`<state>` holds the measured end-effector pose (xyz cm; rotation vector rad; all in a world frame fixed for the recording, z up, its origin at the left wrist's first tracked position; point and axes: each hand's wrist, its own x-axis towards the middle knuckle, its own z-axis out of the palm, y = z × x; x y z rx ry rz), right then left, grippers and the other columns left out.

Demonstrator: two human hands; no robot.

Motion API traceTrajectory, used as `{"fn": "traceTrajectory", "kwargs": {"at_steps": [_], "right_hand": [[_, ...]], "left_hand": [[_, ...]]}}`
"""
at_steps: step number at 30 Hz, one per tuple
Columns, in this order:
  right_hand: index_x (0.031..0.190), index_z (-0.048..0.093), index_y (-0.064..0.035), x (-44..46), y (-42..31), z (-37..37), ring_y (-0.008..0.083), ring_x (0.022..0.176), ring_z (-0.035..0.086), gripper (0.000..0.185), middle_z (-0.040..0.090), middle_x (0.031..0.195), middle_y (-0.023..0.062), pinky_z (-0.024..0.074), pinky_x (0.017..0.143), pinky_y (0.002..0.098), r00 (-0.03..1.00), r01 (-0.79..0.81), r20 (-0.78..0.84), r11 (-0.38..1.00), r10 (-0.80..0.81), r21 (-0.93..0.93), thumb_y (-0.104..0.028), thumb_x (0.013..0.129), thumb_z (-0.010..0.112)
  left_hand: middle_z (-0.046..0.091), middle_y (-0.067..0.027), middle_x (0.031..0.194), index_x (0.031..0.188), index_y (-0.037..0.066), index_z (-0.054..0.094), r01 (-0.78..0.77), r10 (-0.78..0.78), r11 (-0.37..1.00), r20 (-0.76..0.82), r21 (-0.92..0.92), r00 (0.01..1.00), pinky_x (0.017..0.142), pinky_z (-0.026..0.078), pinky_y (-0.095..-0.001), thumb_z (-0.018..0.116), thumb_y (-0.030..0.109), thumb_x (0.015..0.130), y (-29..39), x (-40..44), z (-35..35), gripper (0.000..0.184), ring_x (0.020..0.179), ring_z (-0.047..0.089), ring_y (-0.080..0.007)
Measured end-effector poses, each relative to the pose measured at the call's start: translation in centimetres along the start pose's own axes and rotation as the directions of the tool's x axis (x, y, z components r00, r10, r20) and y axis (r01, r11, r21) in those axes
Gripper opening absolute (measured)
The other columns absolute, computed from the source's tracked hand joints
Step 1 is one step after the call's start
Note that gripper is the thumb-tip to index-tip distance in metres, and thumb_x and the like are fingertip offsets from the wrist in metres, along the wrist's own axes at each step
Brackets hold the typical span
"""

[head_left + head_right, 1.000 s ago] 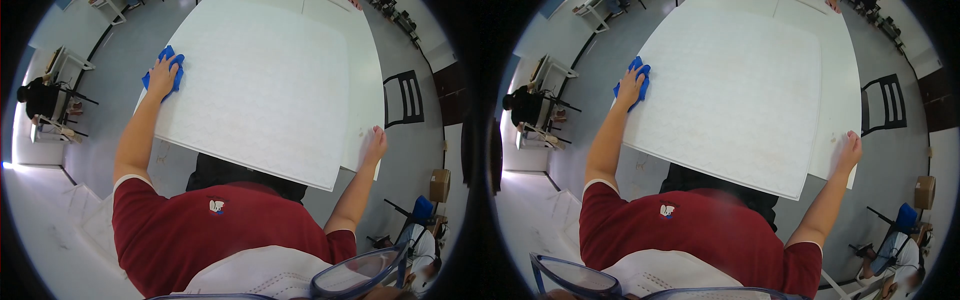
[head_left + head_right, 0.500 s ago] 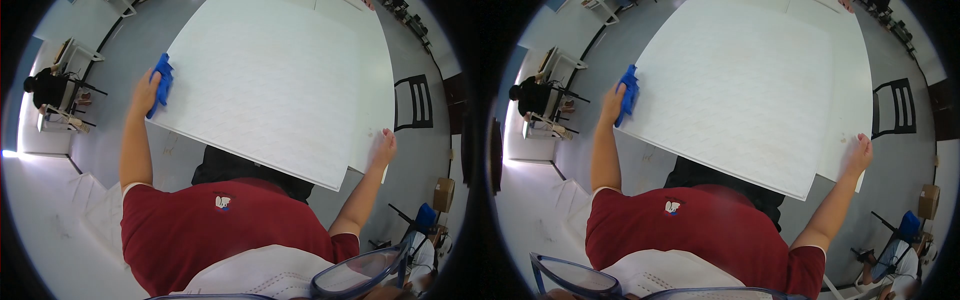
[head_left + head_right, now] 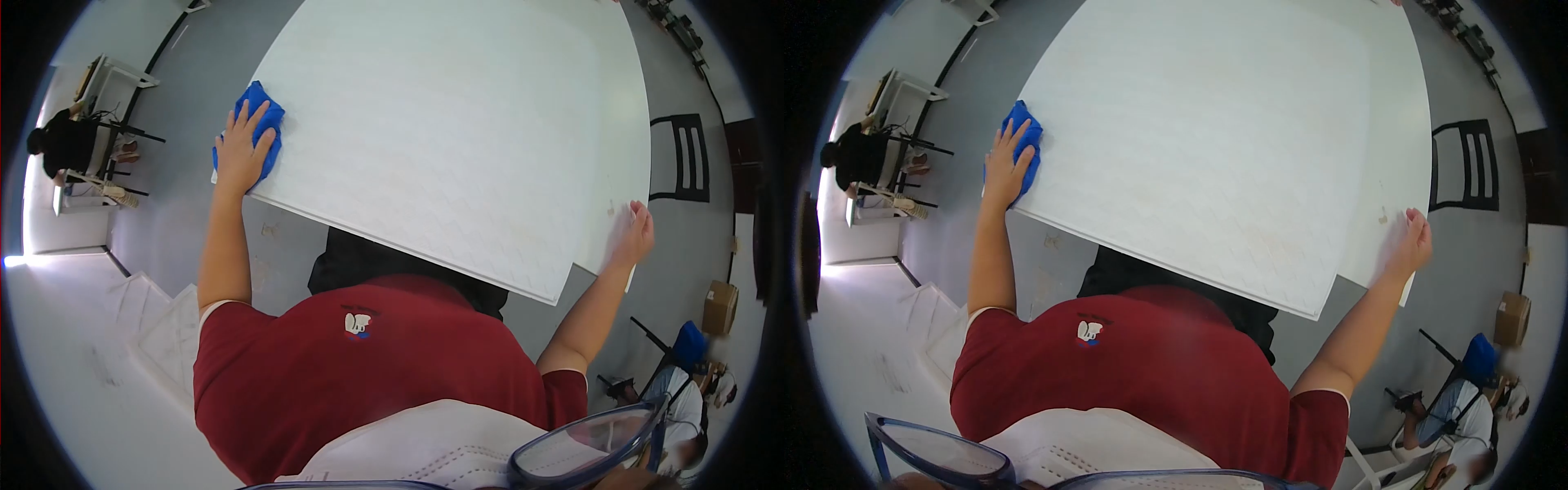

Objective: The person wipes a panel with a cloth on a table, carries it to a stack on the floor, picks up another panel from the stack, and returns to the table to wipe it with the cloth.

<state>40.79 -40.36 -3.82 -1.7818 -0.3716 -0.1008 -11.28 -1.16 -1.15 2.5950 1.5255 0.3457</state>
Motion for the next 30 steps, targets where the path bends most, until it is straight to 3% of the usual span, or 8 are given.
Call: {"fn": "traceTrajectory", "kwargs": {"at_steps": [7,12,14,17,21,27,30], "right_hand": [[0.098,0.06,0.0048,-0.5,-0.5,0.1,0.0167,0.092,0.058,0.03,0.063,0.096,0.0117,0.0439,0.085,0.0277,0.998,0.058,0.005,0.998,-0.058,-0.019,-0.022,0.091,0.05],[0.099,0.06,0.005,0.0,0.4,-0.2,0.0164,0.091,0.059,0.03,0.064,0.095,0.0111,0.0441,0.085,0.0277,0.999,0.042,0.006,0.999,-0.042,0.028,-0.023,0.09,0.051],[0.098,0.06,0.0042,-0.1,0.4,-0.1,0.0157,0.089,0.059,0.029,0.064,0.094,0.01,0.0443,0.084,0.0271,0.999,0.047,-0.004,0.998,-0.047,0.034,-0.022,0.09,0.051],[0.097,0.061,0.0033,-0.5,-0.1,0.1,0.0149,0.088,0.059,0.029,0.064,0.092,0.0088,0.0446,0.081,0.0259,1.0,0.028,-0.009,0.998,-0.027,0.058,-0.023,0.09,0.052],[0.096,0.062,0.0029,-0.2,0.2,0.1,0.0142,0.087,0.059,0.028,0.065,0.09,0.0083,0.0446,0.079,0.0251,0.999,-0.032,-0.027,0.998,0.033,0.054,-0.023,0.088,0.054],[0.092,0.064,0.0033,0.0,0.4,0.2,0.0126,0.083,0.06,0.025,0.067,0.086,0.0087,0.044,0.077,0.0235,0.991,0.109,-0.077,0.994,-0.109,0.0,-0.02,0.086,0.056],[0.091,0.064,0.0034,-0.1,0.0,0.2,0.0124,0.083,0.06,0.025,0.067,0.085,0.0081,0.0436,0.078,0.0239,0.986,0.102,-0.134,0.995,-0.101,0.001,-0.02,0.086,0.055]], "left_hand": [[0.032,-0.0078,0.143,0.127,0.024,0.049,-0.04,0.034,0.993,-0.049,-0.112,0.998,0.103,0.012,-0.0607,0.042,0.04,0.09,0.2,-0.2,0.1,0.041,0.134,0.021,-0.0335],[0.032,-0.011,0.142,0.127,0.022,0.049,-0.197,0.181,0.899,-0.08,-0.392,0.98,0.103,0.011,-0.0598,0.044,0.036,0.09,5.0,-1.4,-0.2,0.04,0.134,0.02,-0.0353],[0.031,-0.0116,0.143,0.128,0.024,0.048,-0.251,0.265,0.875,-0.026,-0.413,0.964,0.102,0.011,-0.0606,0.046,0.035,0.089,8.0,-2.0,-0.3,0.041,0.134,0.019,-0.0368],[0.028,-0.0127,0.144,0.129,0.026,0.046,-0.328,0.39,0.874,0.115,-0.359,0.913,0.101,0.011,-0.0625,0.049,0.033,0.087,12.1,-3.4,-0.9,0.043,0.133,0.018,-0.039],[0.024,-0.0137,0.145,0.131,0.027,0.044,-0.445,0.45,0.893,0.175,-0.068,0.876,0.1,0.013,-0.0637,0.053,0.035,0.084,15.0,-4.7,-0.4,0.049,0.132,0.019,-0.0401],[0.022,-0.0117,0.146,0.132,0.025,0.043,-0.471,0.467,0.882,0.154,-0.017,0.871,0.1,0.014,-0.0638,0.056,0.032,0.083,15.0,-4.4,0.5,0.051,0.132,0.019,-0.0399],[0.022,-0.0104,0.146,0.131,0.025,0.045,-0.458,0.455,0.889,0.148,-0.016,0.878,0.101,0.013,-0.0625,0.053,0.027,0.084,15.3,-4.5,0.7,0.047,0.133,0.019,-0.0381]]}}
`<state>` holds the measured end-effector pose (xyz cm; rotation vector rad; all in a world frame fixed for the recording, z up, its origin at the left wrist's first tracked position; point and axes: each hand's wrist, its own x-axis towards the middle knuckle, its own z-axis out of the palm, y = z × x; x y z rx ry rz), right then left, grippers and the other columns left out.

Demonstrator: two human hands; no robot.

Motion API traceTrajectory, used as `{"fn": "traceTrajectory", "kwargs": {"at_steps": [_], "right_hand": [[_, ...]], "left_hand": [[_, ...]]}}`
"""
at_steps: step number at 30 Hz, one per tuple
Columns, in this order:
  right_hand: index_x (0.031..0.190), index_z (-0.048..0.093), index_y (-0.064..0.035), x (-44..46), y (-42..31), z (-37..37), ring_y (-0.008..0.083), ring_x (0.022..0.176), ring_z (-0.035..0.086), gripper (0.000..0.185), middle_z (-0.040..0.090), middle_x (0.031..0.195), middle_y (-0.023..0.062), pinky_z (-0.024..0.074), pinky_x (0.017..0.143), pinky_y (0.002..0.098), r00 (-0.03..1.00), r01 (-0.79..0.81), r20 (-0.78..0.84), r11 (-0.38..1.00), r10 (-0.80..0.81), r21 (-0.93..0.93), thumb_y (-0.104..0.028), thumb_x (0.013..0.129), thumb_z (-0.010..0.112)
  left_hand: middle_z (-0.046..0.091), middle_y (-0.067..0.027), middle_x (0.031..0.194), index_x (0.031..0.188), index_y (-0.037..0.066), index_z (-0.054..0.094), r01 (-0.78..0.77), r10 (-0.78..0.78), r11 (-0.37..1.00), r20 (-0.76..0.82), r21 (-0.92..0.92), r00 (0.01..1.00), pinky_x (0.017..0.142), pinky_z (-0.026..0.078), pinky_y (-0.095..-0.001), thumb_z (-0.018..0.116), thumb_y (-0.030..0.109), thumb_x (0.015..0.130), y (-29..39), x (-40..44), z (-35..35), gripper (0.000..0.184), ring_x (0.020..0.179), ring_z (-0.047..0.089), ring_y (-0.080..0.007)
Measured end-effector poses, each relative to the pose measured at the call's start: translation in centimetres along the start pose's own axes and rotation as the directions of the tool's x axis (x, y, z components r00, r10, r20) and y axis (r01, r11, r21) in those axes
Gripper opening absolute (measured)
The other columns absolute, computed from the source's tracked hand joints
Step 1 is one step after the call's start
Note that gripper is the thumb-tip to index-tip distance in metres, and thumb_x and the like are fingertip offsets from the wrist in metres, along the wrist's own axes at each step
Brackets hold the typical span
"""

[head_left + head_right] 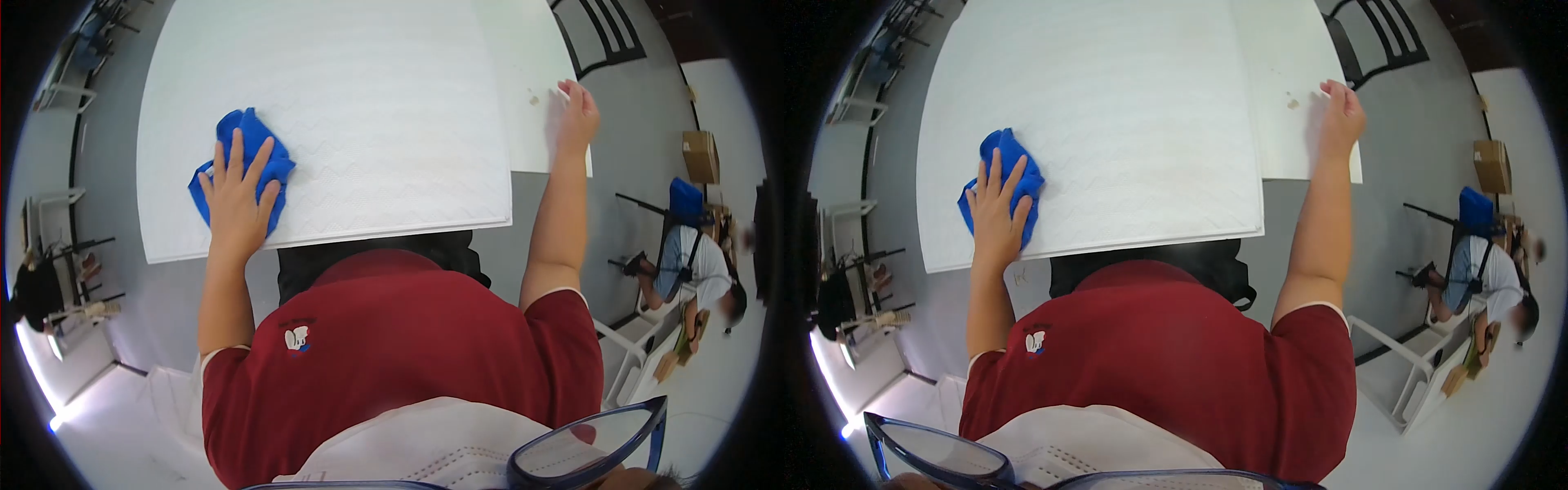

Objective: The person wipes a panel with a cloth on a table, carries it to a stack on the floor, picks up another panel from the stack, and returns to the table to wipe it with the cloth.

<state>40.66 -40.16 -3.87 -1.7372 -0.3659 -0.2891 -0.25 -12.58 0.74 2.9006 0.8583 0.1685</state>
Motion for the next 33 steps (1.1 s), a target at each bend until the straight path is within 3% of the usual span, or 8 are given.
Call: {"fn": "traceTrajectory", "kwargs": {"at_steps": [6,9,12,14,16,19,23,33], "right_hand": [[0.09,0.065,0.001,-0.4,-0.6,0.0,0.0103,0.08,0.058,0.024,0.067,0.084,0.0069,0.0421,0.077,0.0228,1.0,-0.019,-0.006,0.999,0.019,0.047,-0.02,0.087,0.054],[0.089,0.065,0.0003,-0.5,-1.0,0.0,0.0095,0.08,0.058,0.024,0.067,0.084,0.0064,0.042,0.076,0.0222,1.0,-0.026,-0.006,0.999,0.026,0.032,-0.02,0.087,0.053],[0.089,0.065,0.0003,-0.5,-0.9,-0.1,0.0088,0.079,0.057,0.024,0.067,0.084,0.006,0.042,0.074,0.0218,1.0,-0.019,0.004,0.999,0.019,0.029,-0.02,0.086,0.054],[0.089,0.065,0.0001,-0.3,-0.7,-0.3,0.0083,0.078,0.056,0.024,0.067,0.084,0.0054,0.0421,0.073,0.0215,1.0,-0.018,0.012,0.999,0.017,0.029,-0.021,0.086,0.054],[0.089,0.065,-0.0002,-0.3,-0.7,-0.2,0.0076,0.076,0.056,0.024,0.067,0.084,0.0048,0.042,0.071,0.0211,1.0,-0.025,0.016,0.997,0.024,0.066,-0.021,0.085,0.055],[0.088,0.065,-0.0007,-0.8,-1.1,-0.2,0.0067,0.074,0.055,0.024,0.067,0.084,0.0039,0.0417,0.069,0.0205,0.998,-0.062,0.013,0.991,0.061,0.118,-0.022,0.085,0.055],[0.088,0.066,-0.0014,-0.9,-1.5,-0.2,0.0064,0.074,0.054,0.024,0.067,0.084,0.0032,0.0416,0.068,0.0202,0.995,-0.094,-0.005,0.99,0.095,0.101,-0.022,0.085,0.055],[0.089,0.065,-0.0019,-0.5,-0.8,-0.4,0.0076,0.075,0.055,0.024,0.067,0.084,0.0029,0.0423,0.072,0.0218,0.998,-0.058,0.002,0.994,0.058,0.091,-0.023,0.085,0.055]], "left_hand": [[0.025,-0.0109,0.145,0.129,0.024,0.048,0.001,-0.005,0.991,-0.025,-0.132,1.0,0.103,0.009,-0.0602,0.046,0.028,0.089,-0.5,0.1,0.3,0.041,0.134,0.018,-0.0362],[0.025,-0.0127,0.145,0.13,0.023,0.047,-0.067,0.028,0.902,-0.098,-0.426,0.995,0.104,0.007,-0.0576,0.043,0.028,0.09,0.3,0.8,-0.1,0.04,0.135,0.017,-0.0369],[0.023,-0.014,0.146,0.13,0.021,0.047,-0.205,0.193,0.82,-0.079,-0.535,0.978,0.105,0.007,-0.0556,0.042,0.026,0.09,3.1,1.9,-0.4,0.04,0.135,0.016,-0.0379],[0.021,-0.0151,0.146,0.13,0.024,0.047,-0.208,0.265,0.863,0.062,-0.461,0.962,0.106,0.007,-0.0552,0.048,0.027,0.087,6.0,2.7,-1.2,0.043,0.135,0.012,-0.0378],[0.019,-0.0161,0.146,0.129,0.027,0.047,-0.315,0.378,0.877,0.116,-0.363,0.918,0.103,0.008,-0.0599,0.055,0.03,0.084,7.9,3.4,-1.1,0.046,0.135,0.011,-0.0391],[0.016,-0.0149,0.147,0.13,0.027,0.046,-0.462,0.473,0.881,0.236,-0.105,0.849,0.102,0.011,-0.061,0.054,0.033,0.083,10.3,3.5,-1.0,0.048,0.135,0.011,-0.0402],[0.015,-0.0144,0.147,0.131,0.028,0.044,-0.467,0.473,0.881,0.223,-0.079,0.853,0.102,0.013,-0.0616,0.063,0.029,0.077,10.9,3.6,-0.8,0.057,0.134,0.012,-0.04],[0.019,-0.0125,0.147,0.13,0.028,0.047,-0.452,0.456,0.89,0.185,-0.069,0.87,0.104,0.011,-0.0583,0.057,0.025,0.082,11.2,3.5,-0.2,0.049,0.135,0.015,-0.0358]]}}
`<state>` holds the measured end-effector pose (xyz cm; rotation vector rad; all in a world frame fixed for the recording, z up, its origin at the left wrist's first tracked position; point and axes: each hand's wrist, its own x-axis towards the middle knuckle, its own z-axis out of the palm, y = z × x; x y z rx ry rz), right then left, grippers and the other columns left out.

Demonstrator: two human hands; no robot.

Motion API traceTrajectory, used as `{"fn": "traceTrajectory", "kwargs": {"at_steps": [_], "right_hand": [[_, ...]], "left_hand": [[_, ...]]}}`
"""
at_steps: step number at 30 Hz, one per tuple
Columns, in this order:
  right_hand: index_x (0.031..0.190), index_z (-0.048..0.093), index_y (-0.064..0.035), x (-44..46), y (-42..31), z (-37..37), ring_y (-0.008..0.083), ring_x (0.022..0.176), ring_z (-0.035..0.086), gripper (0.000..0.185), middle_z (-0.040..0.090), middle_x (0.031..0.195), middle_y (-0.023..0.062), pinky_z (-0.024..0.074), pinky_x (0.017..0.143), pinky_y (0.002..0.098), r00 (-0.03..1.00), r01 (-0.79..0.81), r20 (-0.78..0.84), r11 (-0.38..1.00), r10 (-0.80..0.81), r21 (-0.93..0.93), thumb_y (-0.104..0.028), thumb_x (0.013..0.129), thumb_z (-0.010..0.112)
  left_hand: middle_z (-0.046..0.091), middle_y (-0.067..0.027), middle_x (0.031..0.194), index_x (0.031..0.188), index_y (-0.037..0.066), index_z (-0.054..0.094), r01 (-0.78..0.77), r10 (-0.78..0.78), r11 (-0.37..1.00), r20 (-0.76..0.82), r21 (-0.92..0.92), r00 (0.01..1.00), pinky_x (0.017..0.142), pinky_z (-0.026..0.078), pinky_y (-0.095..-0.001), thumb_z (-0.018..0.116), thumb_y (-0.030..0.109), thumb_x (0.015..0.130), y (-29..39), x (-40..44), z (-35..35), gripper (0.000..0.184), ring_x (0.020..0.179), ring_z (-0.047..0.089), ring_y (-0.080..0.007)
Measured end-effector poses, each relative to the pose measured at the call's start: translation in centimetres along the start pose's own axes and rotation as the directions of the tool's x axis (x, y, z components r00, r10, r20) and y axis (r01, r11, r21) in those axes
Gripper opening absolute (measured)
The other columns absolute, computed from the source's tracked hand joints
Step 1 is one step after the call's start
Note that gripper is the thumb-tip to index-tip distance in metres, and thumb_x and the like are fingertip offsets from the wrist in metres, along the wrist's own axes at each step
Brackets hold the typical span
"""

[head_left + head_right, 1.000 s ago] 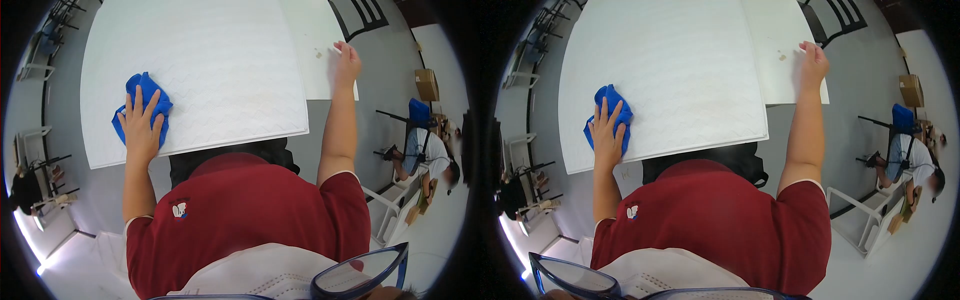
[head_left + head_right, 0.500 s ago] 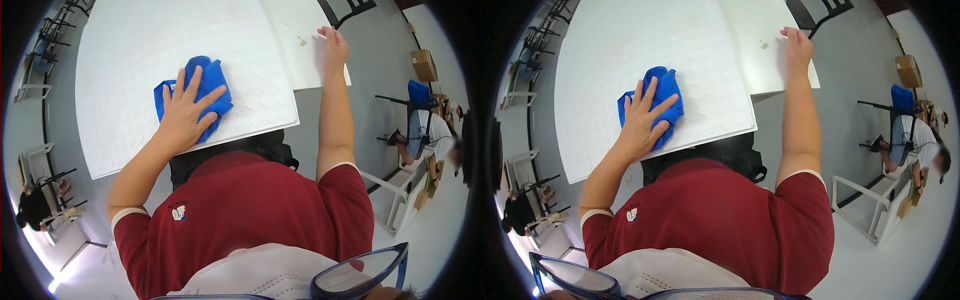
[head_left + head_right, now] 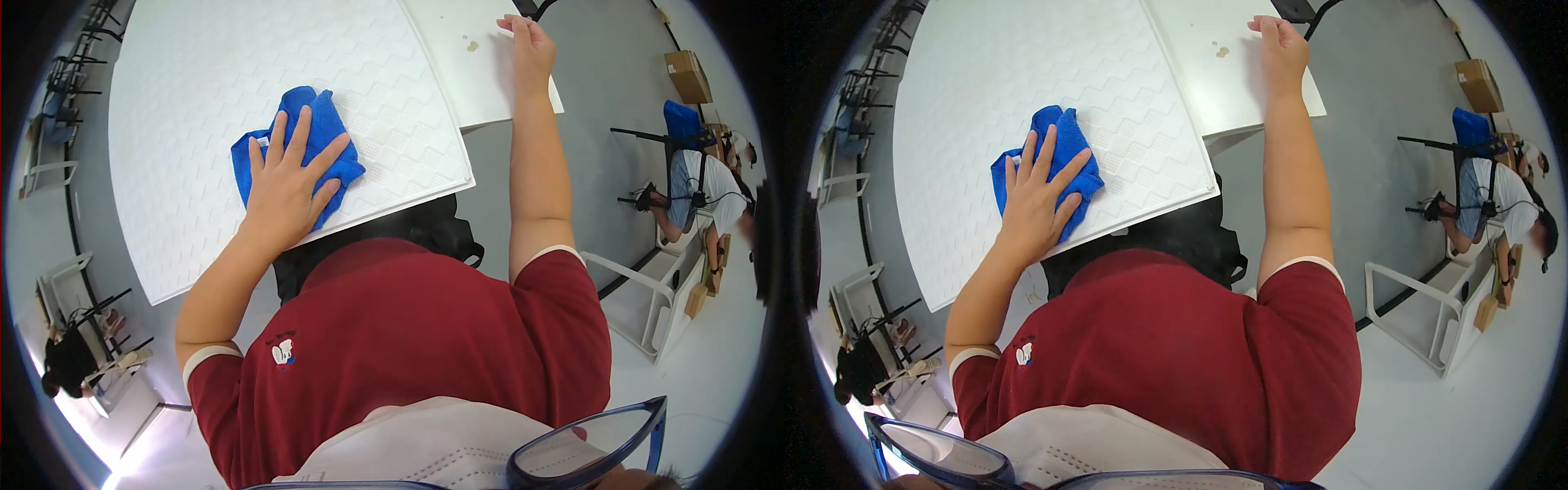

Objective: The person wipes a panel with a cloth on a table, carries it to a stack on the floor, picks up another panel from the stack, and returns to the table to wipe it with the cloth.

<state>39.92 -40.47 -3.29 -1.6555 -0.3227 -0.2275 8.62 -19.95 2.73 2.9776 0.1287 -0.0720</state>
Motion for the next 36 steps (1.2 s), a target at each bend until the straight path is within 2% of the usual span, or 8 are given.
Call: {"fn": "traceTrajectory", "kwargs": {"at_steps": [6,8,9,15,24,27,32,36], "right_hand": [[0.089,0.065,-0.0017,-0.5,-0.9,0.1,0.0083,0.079,0.056,0.024,0.067,0.086,0.0045,0.0416,0.075,0.022,0.999,-0.052,0.007,0.998,0.052,0.047,-0.022,0.085,0.054],[0.086,0.064,0.0004,-0.7,-2.0,0.2,0.0145,0.079,0.057,0.024,0.065,0.084,0.0078,0.0434,0.074,0.027,0.999,-0.044,0.001,0.997,0.045,-0.058,-0.019,0.086,0.05],[0.085,0.063,0.0015,-0.8,-2.3,0.2,0.0176,0.08,0.058,0.024,0.063,0.083,0.0094,0.0443,0.074,0.0295,0.999,-0.042,0.0,0.993,0.042,-0.109,-0.018,0.086,0.049],[0.083,0.063,0.0024,-0.3,-1.2,-0.2,0.0162,0.077,0.058,0.025,0.063,0.08,0.0083,0.0446,0.073,0.029,1.0,0.021,0.015,0.995,-0.02,-0.1,-0.018,0.086,0.049],[0.089,0.065,-0.001,-0.4,-2.1,0.0,0.0196,0.081,0.059,0.025,0.065,0.086,0.0111,0.0448,0.075,0.0309,0.999,0.023,0.027,0.991,-0.019,-0.13,-0.019,0.086,0.049],[0.089,0.065,-0.0014,-0.1,-0.9,0.0,0.0092,0.078,0.057,0.024,0.067,0.085,0.0048,0.0421,0.074,0.0224,0.999,-0.047,0.018,0.999,0.046,0.001,-0.022,0.084,0.054],[0.087,0.065,-0.0009,0.1,-0.2,-0.2,0.01,0.077,0.057,0.024,0.067,0.084,0.0049,0.0428,0.073,0.0231,1.0,0.019,0.012,0.999,-0.018,-0.038,-0.022,0.084,0.054],[0.085,0.065,-0.0001,-0.4,-1.3,0.1,0.0103,0.078,0.058,0.025,0.067,0.082,0.0048,0.043,0.073,0.0232,1.0,0.018,0.0,0.998,-0.018,-0.058,-0.022,0.084,0.053]], "left_hand": [[0.023,-0.0123,0.146,0.129,0.024,0.048,-0.08,0.069,0.973,-0.055,-0.216,0.996,0.105,0.006,-0.0573,0.048,0.023,0.086,0.6,1.2,0.2,0.042,0.135,0.016,-0.0341],[0.024,-0.0124,0.145,0.129,0.024,0.048,-0.122,0.112,0.954,-0.051,-0.275,0.992,0.105,0.005,-0.0571,0.046,0.022,0.087,1.8,2.1,0.1,0.042,0.135,0.016,-0.0339],[0.023,-0.0123,0.146,0.128,0.024,0.049,-0.17,0.159,0.946,-0.064,-0.275,0.985,0.105,0.006,-0.0579,0.047,0.023,0.087,2.5,2.5,0.3,0.042,0.135,0.016,-0.0345],[0.02,-0.0128,0.146,0.129,0.029,0.046,-0.33,0.327,0.934,-0.048,-0.135,0.944,0.099,0.014,-0.0662,0.055,0.031,0.084,6.0,5.2,1.2,0.046,0.134,0.013,-0.0396],[0.02,-0.0122,0.146,0.129,0.031,0.046,-0.349,0.348,0.936,-0.03,-0.047,0.937,0.097,0.017,-0.0676,0.058,0.036,0.082,6.8,6.1,1.7,0.049,0.133,0.016,-0.0414],[0.025,-0.0146,0.143,0.127,0.028,0.048,-0.379,0.375,0.925,-0.083,-0.036,0.923,0.093,0.02,-0.0697,0.052,0.042,0.085,6.5,6.1,2.0,0.044,0.131,0.02,-0.0418],[0.028,-0.0125,0.143,0.124,0.025,0.051,-0.39,0.379,0.917,-0.115,-0.084,0.918,0.098,0.022,-0.0635,0.055,0.028,0.085,5.6,6.6,1.8,0.039,0.131,0.023,-0.0367],[0.027,-0.0119,0.144,0.125,0.025,0.05,-0.229,0.222,0.973,-0.154,-0.028,0.963,0.098,0.022,-0.063,0.053,0.028,0.086,3.4,8.6,1.0,0.039,0.132,0.022,-0.0372]]}}
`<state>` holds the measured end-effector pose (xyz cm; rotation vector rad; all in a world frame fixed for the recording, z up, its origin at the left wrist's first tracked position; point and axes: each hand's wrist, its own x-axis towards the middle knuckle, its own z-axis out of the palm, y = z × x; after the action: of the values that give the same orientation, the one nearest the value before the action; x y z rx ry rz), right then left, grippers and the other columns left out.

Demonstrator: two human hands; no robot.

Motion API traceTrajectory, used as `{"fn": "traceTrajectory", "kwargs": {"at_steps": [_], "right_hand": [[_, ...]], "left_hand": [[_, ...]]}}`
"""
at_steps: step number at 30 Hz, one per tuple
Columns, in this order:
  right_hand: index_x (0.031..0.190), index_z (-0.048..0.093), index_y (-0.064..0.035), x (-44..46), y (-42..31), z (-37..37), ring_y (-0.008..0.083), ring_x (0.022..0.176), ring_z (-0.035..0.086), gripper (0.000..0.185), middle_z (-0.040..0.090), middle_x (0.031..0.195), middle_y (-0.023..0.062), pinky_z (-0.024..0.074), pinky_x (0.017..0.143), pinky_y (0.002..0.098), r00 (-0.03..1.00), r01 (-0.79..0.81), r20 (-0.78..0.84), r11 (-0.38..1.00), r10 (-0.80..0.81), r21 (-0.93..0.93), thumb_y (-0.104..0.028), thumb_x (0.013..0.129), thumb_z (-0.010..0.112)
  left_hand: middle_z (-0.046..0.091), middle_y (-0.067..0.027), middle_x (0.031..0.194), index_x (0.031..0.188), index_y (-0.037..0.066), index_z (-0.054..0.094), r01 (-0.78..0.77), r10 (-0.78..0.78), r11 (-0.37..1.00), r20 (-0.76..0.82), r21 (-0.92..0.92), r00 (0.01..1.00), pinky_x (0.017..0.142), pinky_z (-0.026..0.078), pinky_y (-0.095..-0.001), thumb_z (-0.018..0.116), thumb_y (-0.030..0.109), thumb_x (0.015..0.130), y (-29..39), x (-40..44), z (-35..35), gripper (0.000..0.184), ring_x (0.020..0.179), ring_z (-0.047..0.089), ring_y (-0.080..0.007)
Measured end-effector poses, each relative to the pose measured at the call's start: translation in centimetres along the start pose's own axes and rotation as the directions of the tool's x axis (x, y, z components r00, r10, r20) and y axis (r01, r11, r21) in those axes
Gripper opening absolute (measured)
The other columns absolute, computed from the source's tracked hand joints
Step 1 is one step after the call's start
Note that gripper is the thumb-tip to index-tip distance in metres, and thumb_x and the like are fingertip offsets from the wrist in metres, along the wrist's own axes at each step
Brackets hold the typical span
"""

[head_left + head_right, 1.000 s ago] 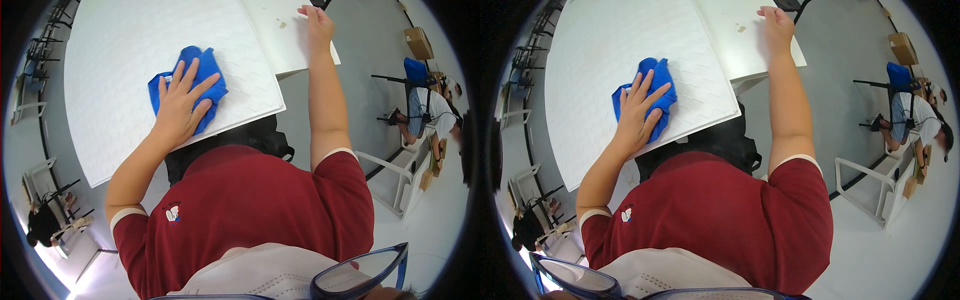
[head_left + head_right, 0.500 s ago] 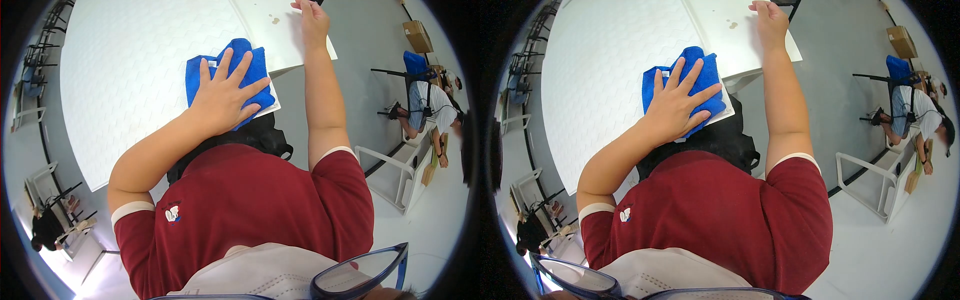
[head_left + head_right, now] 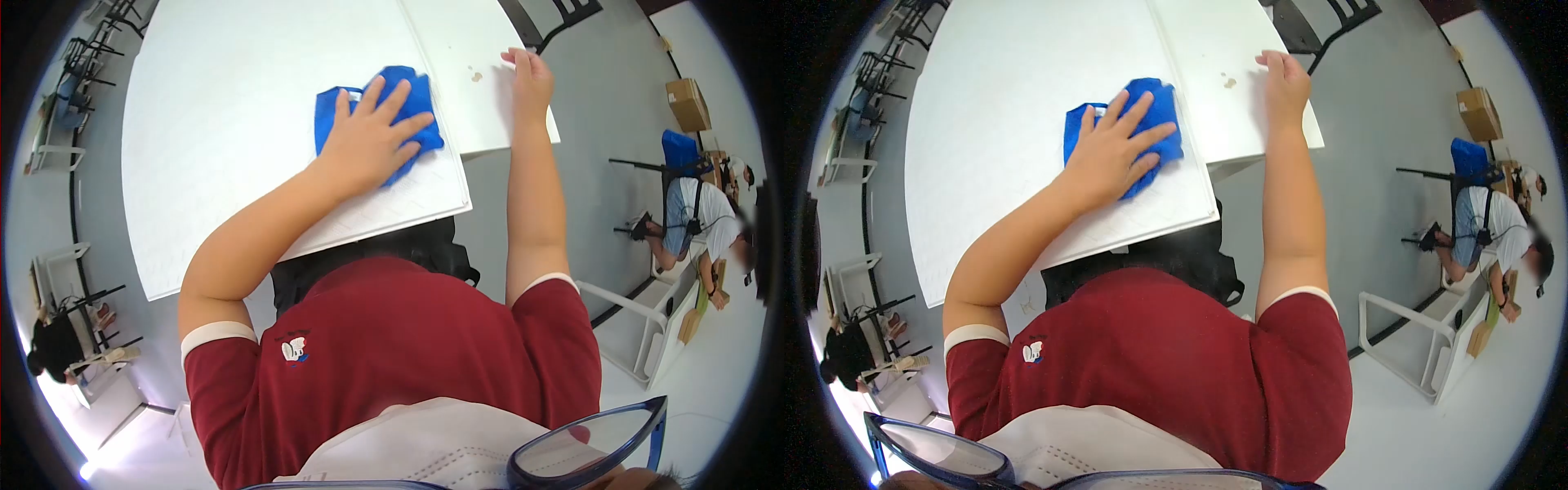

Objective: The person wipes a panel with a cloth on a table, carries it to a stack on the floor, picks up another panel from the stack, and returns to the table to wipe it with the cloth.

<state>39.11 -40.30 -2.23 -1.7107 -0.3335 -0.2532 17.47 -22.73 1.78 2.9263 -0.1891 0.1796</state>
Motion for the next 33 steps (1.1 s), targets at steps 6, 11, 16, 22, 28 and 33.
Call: {"fn": "traceTrajectory", "kwargs": {"at_steps": [6,11,16,22,28,33], "right_hand": [[0.088,0.064,0.001,0.2,0.4,-0.1,0.0104,0.079,0.056,0.027,0.066,0.083,0.0058,0.0419,0.075,0.0233,0.999,-0.025,0.03,1.0,0.025,0.007,-0.023,0.086,0.053],[0.091,0.063,0.0004,0.1,0.3,-0.1,0.0101,0.08,0.055,0.027,0.066,0.087,0.0052,0.0413,0.075,0.0228,0.998,-0.047,0.037,0.999,0.046,0.01,-0.024,0.087,0.052],[0.091,0.063,0.0007,0.1,0.2,0.3,0.0104,0.079,0.056,0.025,0.065,0.085,0.0065,0.0416,0.075,0.0236,0.998,-0.044,0.055,0.998,0.041,0.054,-0.022,0.088,0.052],[0.09,0.062,0.0019,-0.1,0.5,0.0,0.0108,0.08,0.056,0.025,0.065,0.085,0.0074,0.042,0.076,0.0241,0.999,-0.001,0.052,0.998,-0.002,0.059,-0.021,0.088,0.053],[0.092,0.062,0.0012,0.3,0.9,0.0,0.0105,0.082,0.056,0.025,0.065,0.087,0.0066,0.0416,0.075,0.0226,0.997,-0.039,0.065,0.999,0.037,0.026,-0.021,0.089,0.051],[0.092,0.062,0.0017,0.1,0.1,0.3,0.011,0.082,0.056,0.026,0.065,0.086,0.0073,0.0421,0.076,0.0233,0.997,-0.038,0.066,0.999,0.036,0.025,-0.021,0.089,0.051]], "left_hand": [[0.024,-0.014,0.144,0.132,0.026,0.041,0.131,-0.132,0.988,0.005,0.077,0.991,0.097,0.018,-0.0667,0.053,0.038,0.084,-2.4,1.3,-0.2,0.052,0.132,0.019,-0.0412],[0.025,-0.0145,0.144,0.134,0.022,0.039,0.119,-0.118,0.991,-0.021,0.063,0.993,0.099,0.018,-0.0653,0.051,0.035,0.086,-2.5,1.3,0.4,0.051,0.132,0.019,-0.0405],[0.034,-0.0129,0.14,0.129,0.017,0.045,0.159,-0.166,0.984,-0.086,-0.082,0.982,0.103,0.019,-0.0597,0.046,0.031,0.09,-3.4,1.3,1.1,0.042,0.132,0.023,-0.0349],[0.037,-0.0127,0.139,0.127,0.018,0.048,0.26,-0.337,0.906,-0.197,-0.334,0.921,0.102,0.018,-0.0594,0.044,0.035,0.091,-5.0,3.0,0.9,0.04,0.131,0.025,-0.035],[0.024,-0.0141,0.144,0.134,0.026,0.04,0.365,-0.361,0.931,-0.096,0.022,0.928,0.1,0.015,-0.066,0.043,0.045,0.089,-5.1,4.2,0.3,0.049,0.133,0.016,-0.0393],[0.023,-0.0141,0.144,0.137,0.025,0.034,0.357,-0.354,0.929,-0.049,0.103,0.934,0.1,0.016,-0.0656,0.041,0.044,0.09,-5.3,4.6,0.7,0.051,0.133,0.017,-0.0395]]}}
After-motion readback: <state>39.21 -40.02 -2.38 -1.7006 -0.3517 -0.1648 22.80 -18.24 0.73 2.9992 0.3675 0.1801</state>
